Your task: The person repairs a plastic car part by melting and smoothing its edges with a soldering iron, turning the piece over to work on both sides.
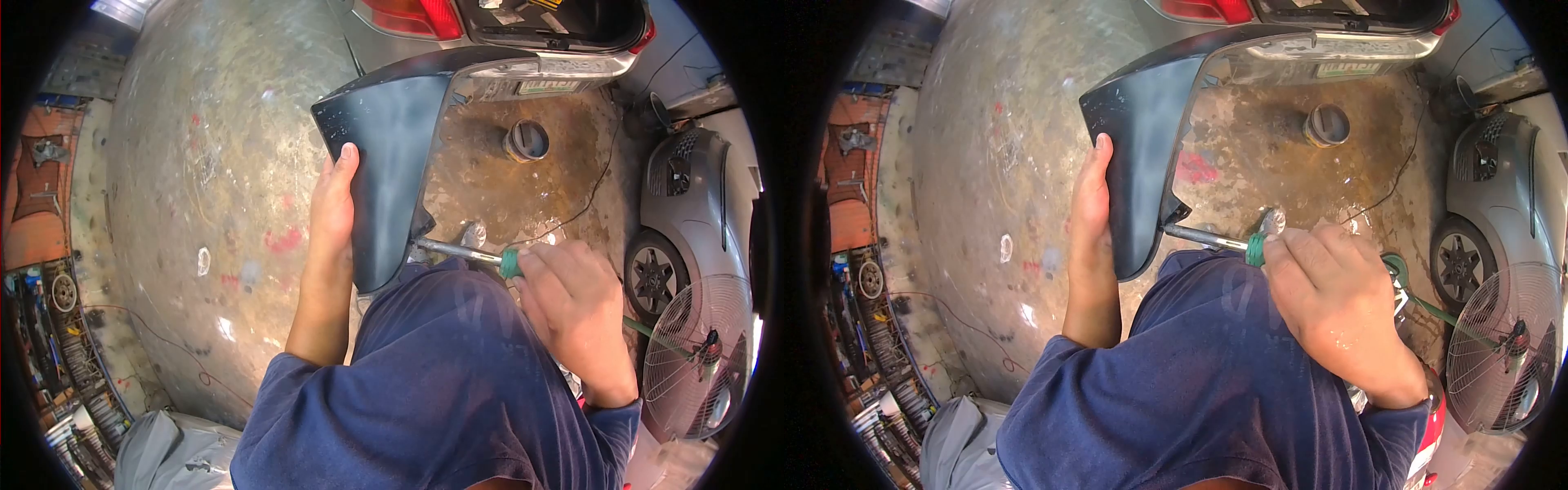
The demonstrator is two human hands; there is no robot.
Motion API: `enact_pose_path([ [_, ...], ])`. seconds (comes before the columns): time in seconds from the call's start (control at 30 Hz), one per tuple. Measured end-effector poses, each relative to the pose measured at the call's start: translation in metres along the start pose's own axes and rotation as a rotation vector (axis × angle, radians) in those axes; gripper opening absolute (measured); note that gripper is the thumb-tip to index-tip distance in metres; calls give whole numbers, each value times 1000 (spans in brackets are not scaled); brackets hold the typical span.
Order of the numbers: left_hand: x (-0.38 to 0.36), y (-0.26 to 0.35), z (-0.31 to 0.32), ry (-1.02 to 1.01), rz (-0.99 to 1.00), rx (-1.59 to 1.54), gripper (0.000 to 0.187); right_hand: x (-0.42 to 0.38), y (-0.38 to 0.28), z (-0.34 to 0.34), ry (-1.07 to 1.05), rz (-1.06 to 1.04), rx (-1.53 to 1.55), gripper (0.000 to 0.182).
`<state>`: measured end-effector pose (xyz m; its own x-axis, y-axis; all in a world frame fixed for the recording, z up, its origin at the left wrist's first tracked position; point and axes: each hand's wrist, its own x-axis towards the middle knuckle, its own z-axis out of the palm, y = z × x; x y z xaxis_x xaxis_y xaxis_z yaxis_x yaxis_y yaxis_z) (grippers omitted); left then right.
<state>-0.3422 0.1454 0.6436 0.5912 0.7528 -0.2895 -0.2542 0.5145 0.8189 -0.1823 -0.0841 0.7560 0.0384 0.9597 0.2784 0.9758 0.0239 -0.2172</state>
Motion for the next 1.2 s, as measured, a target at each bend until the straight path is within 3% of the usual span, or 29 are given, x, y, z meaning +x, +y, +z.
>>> enact_pose_path([
  [0.27,2,-4,1,-117,-62,-229,52,-6,3,-1,28,108,106,33],
  [0.7,4,2,6,-69,-48,-194,58,-10,9,4,1,140,169,34],
  [0.8,-1,9,13,-36,-59,-181,61,-23,17,5,75,369,451,33],
  [0.83,0,7,12,-25,-53,-189,63,-33,13,10,177,559,635,27],
  [0.93,0,5,9,-28,-5,-203,66,-56,40,27,454,681,1248,20],
  [0.97,1,4,7,-64,7,-236,66,-54,45,24,519,652,1384,15],
  [1.07,9,1,-2,-224,24,-380,66,-64,59,15,680,543,1738,21],
  [1.17,11,4,0,-350,18,-470,64,-75,70,10,684,259,1884,44],
  [1.2,6,10,10,-245,15,-440,61,-77,69,8,704,178,1927,51],
])
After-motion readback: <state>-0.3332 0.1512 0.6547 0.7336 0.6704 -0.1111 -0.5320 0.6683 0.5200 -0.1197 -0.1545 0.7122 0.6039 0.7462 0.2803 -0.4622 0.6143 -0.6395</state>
